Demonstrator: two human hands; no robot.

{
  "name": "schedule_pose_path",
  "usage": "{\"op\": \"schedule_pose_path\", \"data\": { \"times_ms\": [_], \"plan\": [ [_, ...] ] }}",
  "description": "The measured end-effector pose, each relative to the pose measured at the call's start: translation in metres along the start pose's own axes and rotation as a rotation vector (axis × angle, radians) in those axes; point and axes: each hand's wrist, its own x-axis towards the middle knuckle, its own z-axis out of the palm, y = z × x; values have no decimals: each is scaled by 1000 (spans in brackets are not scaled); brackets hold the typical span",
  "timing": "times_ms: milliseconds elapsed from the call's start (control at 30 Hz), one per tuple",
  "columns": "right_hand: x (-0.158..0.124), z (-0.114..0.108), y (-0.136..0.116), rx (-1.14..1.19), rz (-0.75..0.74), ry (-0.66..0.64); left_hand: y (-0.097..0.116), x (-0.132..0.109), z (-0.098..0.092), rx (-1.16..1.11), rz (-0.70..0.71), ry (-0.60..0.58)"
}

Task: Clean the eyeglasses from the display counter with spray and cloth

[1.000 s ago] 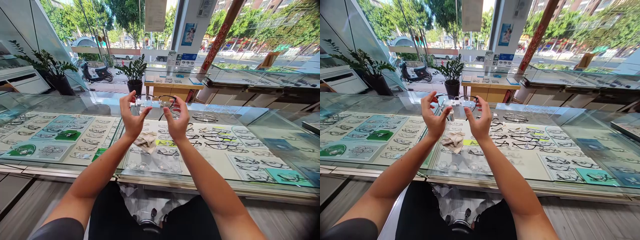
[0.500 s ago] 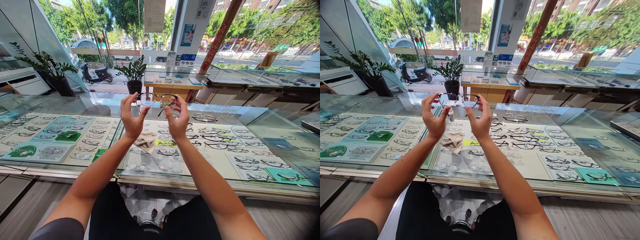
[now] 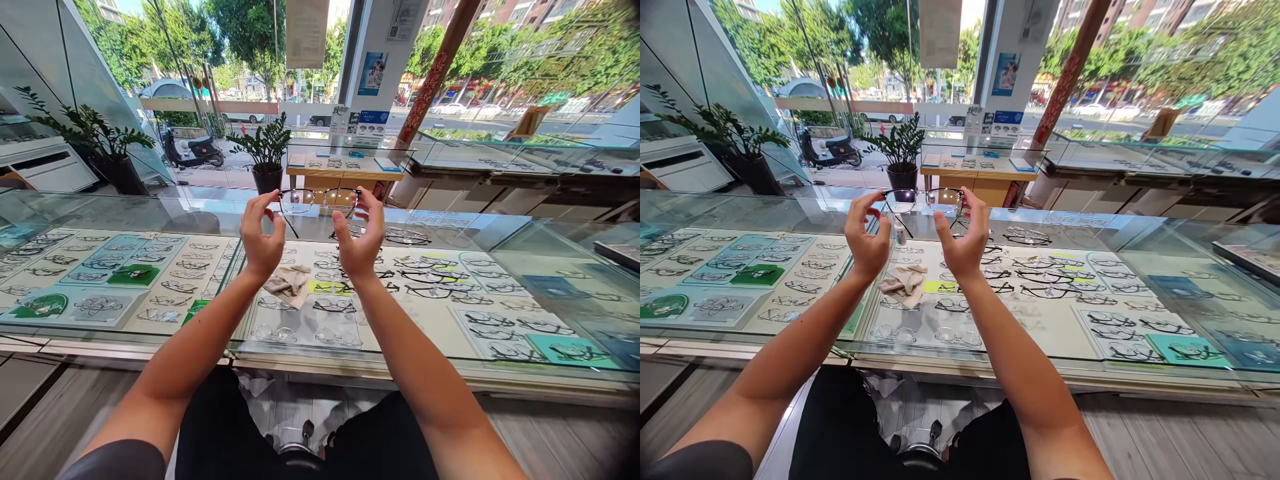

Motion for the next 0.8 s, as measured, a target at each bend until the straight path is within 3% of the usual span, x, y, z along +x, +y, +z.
{"op": "schedule_pose_path", "data": {
  "times_ms": [800],
  "plan": [
    [4, -4, -11, -53, -22, 17, -14, 7, -2, -27, 49, -51]
  ]
}}
